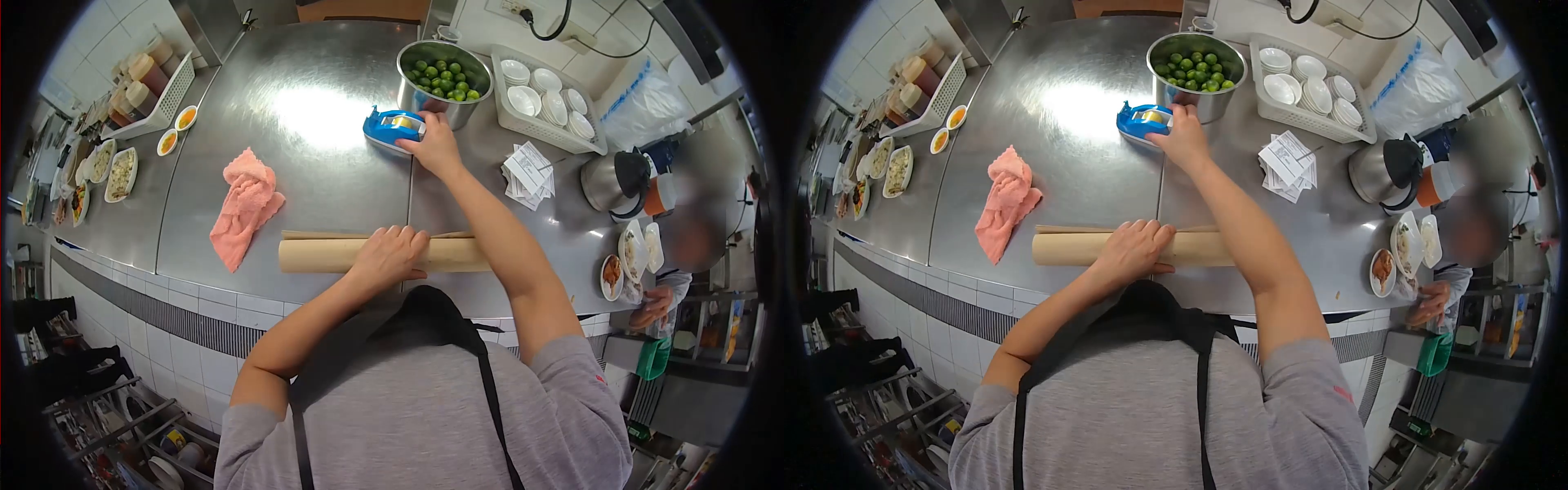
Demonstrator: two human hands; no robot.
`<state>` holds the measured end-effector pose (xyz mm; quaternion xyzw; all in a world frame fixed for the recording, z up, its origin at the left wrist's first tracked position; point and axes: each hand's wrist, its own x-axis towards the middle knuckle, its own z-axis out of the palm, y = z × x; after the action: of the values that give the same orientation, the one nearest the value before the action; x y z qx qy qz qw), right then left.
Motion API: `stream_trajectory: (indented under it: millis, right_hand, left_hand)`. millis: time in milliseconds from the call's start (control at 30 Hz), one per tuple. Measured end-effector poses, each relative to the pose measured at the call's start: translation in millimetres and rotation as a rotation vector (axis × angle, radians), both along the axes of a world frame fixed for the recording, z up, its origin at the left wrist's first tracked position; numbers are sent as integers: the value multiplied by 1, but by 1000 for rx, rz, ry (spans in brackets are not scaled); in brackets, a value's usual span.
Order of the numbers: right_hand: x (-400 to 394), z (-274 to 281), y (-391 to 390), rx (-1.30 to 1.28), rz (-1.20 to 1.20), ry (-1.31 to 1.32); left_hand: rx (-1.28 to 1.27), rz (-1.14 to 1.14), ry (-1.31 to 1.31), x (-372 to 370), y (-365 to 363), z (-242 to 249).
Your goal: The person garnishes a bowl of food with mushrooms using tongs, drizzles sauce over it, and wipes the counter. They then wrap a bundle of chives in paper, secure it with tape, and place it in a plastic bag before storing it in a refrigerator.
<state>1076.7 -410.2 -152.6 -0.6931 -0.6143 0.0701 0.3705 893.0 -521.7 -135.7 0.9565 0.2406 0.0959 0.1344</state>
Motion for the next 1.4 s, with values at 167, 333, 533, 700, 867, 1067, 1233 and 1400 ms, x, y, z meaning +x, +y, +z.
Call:
stream_trajectory:
  millis: [167,333,533,700,867,1067,1233,1400]
  right_hand:
    - [50,25,-33,-256,362,-35]
    - [100,55,-71,-428,544,-85]
    - [107,54,-107,-259,143,-40]
    - [93,42,-144,-340,-205,552]
    - [83,28,-148,-494,-219,1066]
    - [81,26,-142,-534,-214,1123]
    - [58,50,-147,-343,-273,1170]
    - [26,65,-180,-264,-242,1265]
  left_hand:
    - [-7,-20,-16,-2,0,2]
    - [18,-157,35,10,16,3]
    - [-75,-280,108,50,51,7]
    - [-85,-372,83,72,53,5]
    - [-185,-334,100,81,46,5]
    - [-192,-313,140,84,47,6]
    - [-237,-265,156,91,43,10]
    - [-222,-263,107,93,44,10]
